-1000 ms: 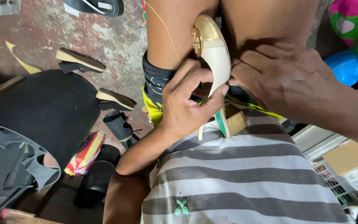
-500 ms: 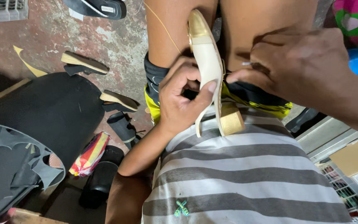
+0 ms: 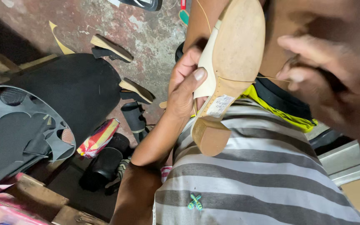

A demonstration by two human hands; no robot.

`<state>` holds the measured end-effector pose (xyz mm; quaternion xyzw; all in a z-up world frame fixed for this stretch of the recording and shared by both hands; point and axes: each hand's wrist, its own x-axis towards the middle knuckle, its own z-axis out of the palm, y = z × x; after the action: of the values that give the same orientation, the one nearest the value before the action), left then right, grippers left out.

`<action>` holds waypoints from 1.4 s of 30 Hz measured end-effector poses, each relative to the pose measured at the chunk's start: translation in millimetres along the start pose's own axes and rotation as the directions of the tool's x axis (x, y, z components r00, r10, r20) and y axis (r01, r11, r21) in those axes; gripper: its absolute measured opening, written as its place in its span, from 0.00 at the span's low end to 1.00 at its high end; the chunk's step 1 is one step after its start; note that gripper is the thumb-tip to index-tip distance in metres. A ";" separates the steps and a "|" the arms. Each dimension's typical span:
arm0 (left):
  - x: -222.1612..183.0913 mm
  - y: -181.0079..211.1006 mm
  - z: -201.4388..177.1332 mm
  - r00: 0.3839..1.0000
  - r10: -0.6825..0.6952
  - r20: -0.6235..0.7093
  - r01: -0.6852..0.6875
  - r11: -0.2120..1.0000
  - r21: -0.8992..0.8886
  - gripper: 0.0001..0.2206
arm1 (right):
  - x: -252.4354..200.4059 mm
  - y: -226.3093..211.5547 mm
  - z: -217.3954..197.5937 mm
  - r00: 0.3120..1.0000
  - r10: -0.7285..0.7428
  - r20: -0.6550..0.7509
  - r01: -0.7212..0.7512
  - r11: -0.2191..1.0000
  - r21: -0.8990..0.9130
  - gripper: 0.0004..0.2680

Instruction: The person stitches the sole of a gold-colored high-heeled shoe by hand, pulling a needle and thread through the material and securing it with knots.

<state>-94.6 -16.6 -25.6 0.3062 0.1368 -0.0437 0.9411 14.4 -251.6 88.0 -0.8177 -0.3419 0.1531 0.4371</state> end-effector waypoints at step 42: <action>-19.2 -1.0 -4.5 0.991 0.127 0.038 -0.131 0.900 0.415 0.10 | 27.7 -25.3 27.0 0.992 -0.126 0.026 0.128 0.983 -0.128 0.10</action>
<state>-114.3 -14.8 -24.2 0.5078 0.0989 -0.0110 0.8557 8.8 -206.2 94.7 -0.8195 -0.4064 0.1099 0.3889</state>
